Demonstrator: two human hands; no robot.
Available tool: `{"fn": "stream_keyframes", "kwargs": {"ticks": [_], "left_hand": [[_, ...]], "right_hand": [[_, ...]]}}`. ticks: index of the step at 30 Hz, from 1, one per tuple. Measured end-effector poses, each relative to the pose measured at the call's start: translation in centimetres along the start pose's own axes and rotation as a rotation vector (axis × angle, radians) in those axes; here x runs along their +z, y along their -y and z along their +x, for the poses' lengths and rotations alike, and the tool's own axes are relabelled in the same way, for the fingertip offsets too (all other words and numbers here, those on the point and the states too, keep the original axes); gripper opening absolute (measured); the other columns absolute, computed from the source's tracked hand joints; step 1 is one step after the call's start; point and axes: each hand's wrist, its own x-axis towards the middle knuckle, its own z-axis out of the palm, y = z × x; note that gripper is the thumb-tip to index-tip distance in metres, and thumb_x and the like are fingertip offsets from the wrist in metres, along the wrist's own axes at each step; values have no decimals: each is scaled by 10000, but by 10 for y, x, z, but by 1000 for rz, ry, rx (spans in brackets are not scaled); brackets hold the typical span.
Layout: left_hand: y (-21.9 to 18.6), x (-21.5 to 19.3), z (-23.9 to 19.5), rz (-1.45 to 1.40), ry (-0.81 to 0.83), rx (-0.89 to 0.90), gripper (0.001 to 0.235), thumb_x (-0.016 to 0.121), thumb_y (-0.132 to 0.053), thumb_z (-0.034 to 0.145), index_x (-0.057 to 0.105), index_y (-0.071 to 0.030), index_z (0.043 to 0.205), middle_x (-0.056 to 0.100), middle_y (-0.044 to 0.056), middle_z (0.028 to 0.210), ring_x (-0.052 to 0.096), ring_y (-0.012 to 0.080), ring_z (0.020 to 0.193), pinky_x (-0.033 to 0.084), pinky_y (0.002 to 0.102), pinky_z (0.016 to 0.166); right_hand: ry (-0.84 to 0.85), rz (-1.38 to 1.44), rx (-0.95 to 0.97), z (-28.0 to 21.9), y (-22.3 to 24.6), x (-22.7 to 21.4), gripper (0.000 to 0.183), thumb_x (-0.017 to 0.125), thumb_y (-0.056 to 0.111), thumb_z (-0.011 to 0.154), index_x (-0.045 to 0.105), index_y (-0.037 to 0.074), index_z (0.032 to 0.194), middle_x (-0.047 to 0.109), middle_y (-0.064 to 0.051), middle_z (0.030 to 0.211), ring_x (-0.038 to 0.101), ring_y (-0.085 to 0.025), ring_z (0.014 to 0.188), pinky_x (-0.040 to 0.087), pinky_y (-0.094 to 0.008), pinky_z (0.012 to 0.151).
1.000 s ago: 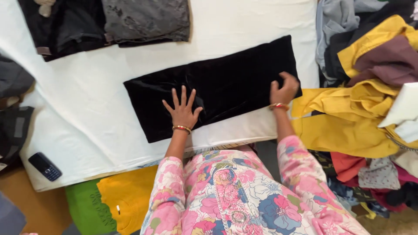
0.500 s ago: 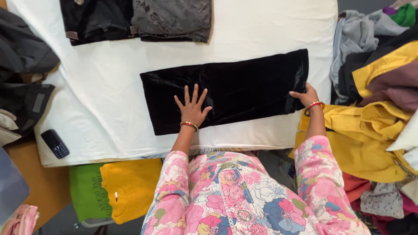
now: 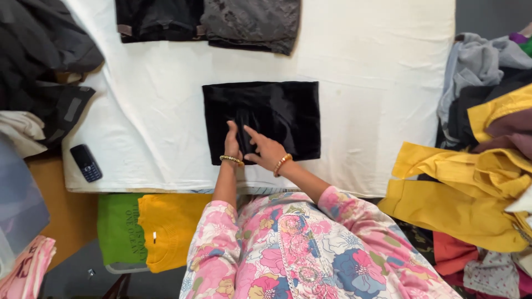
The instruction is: The person folds several pieces of black velvet fabric on a white-covered table. They smooth out each piece, fold it into a neat rectangle, and place it in a stack. The process is repeated for multiple items.
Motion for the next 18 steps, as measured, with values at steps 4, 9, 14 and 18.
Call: {"fn": "stream_keyframes", "kwargs": {"ticks": [4, 9, 14, 18], "left_hand": [[-26, 45, -13, 285, -64, 31, 529, 724, -234, 963, 556, -39, 1426, 650, 73, 1205, 624, 200, 1052, 506, 352, 916], [-54, 59, -25, 405, 136, 224, 649, 732, -9, 890, 484, -15, 1490, 652, 59, 1350, 618, 180, 1205, 470, 297, 1070], [-66, 8, -29, 374, -21, 101, 817, 724, 47, 852, 355, -49, 1574, 610, 88, 1395, 603, 201, 1227, 479, 337, 1071], [-62, -8, -25, 331, 123, 96, 993, 735, 117, 796, 253, -88, 1639, 535, 83, 1485, 561, 194, 1287, 447, 328, 1108]], "right_hand": [[-13, -8, -65, -14, -16, 12, 782, 832, 265, 781, 462, 164, 1463, 690, -61, 1041, 699, -237, 850, 565, -374, 771], [-227, -188, -314, -25, -18, -20, 570, 778, 150, 837, 579, 133, 1371, 686, -47, 1024, 638, -268, 981, 524, -384, 881], [-228, -185, -359, 2, -6, -8, 458, 767, 140, 832, 629, 102, 1267, 678, -69, 1009, 622, -300, 977, 512, -401, 869], [-321, -195, -432, 49, -2, -3, 221, 743, 94, 832, 710, 100, 1051, 688, -84, 1021, 627, -312, 1003, 515, -415, 895]]}}
